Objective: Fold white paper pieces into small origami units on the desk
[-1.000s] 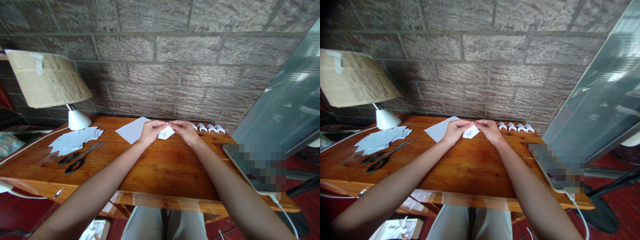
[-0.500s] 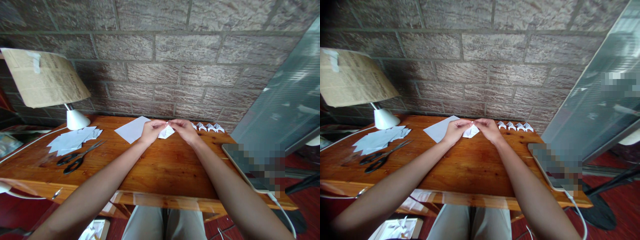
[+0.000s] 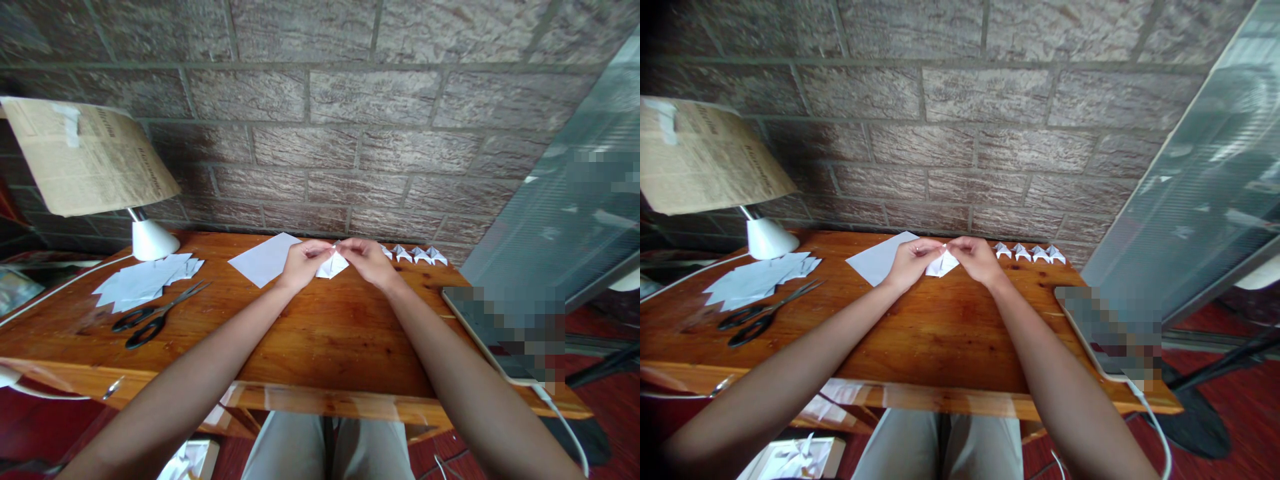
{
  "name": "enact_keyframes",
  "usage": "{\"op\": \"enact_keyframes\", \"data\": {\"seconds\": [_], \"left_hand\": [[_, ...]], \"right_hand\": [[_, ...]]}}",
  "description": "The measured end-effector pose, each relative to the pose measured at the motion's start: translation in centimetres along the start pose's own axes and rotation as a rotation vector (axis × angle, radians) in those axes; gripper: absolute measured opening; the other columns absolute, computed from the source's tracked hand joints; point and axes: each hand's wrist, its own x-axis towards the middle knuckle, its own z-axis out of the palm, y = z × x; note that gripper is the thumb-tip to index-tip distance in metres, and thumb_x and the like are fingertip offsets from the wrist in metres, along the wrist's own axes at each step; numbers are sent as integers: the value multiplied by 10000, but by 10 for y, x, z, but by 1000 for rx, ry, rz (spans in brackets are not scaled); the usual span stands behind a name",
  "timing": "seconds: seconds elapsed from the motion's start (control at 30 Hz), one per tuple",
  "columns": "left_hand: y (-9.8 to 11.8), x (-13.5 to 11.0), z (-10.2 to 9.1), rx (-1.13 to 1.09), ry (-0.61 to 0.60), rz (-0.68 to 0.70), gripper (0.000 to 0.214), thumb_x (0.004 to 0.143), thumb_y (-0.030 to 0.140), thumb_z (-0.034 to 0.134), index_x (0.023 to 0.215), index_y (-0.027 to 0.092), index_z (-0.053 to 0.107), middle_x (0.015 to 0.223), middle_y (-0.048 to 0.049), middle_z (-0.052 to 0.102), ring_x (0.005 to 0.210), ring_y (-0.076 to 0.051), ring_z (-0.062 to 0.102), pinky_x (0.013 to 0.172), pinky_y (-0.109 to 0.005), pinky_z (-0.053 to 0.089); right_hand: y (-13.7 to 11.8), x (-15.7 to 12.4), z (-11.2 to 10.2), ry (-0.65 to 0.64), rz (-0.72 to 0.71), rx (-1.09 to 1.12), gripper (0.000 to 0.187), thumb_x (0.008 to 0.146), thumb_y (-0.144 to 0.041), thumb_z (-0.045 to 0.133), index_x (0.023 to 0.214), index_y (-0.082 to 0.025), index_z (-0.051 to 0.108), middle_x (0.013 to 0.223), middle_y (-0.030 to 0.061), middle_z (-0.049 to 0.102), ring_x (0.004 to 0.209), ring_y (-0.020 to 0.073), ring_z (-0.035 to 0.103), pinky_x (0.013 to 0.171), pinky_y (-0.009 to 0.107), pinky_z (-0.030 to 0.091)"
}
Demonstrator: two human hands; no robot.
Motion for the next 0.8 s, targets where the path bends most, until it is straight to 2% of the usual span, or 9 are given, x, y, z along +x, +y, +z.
{"op": "enact_keyframes", "data": {"seconds": [0.13,0.27,0.37,0.57,0.8], "left_hand": [[-1,0,0,-21,-26,-72,322,618,399,808,818,158,738,822,-55,750,746,-181,669,728,-306,511],[-2,-1,-1,25,-88,-143,346,661,464,765,811,154,744,732,-37,729,638,-155,623,599,-266,463],[-4,-1,-3,31,-106,-131,350,664,470,761,810,152,746,701,-29,716,597,-139,594,550,-247,429],[-4,0,-3,36,-95,-96,346,659,459,767,814,150,746,732,-41,725,611,-149,609,557,-256,446],[0,-2,-1,51,-68,-18,382,671,431,769,918,145,717,724,-44,730,606,-147,626,570,-251,463]], "right_hand": [[2,0,1,36,-52,-72,301,762,-438,659,830,-150,713,810,53,717,735,164,617,730,296,481],[1,0,1,71,-48,-81,317,769,-454,650,849,-152,703,810,54,715,715,162,613,706,293,487],[-2,-1,1,65,-32,-66,317,763,-454,656,848,-153,706,810,52,713,715,163,612,714,300,487],[-3,-1,0,60,7,-11,328,736,-458,679,856,-156,717,837,52,720,730,165,616,729,304,482],[-4,-1,0,66,22,27,302,717,-432,702,842,-158,717,809,39,709,713,156,607,732,300,467]]}}
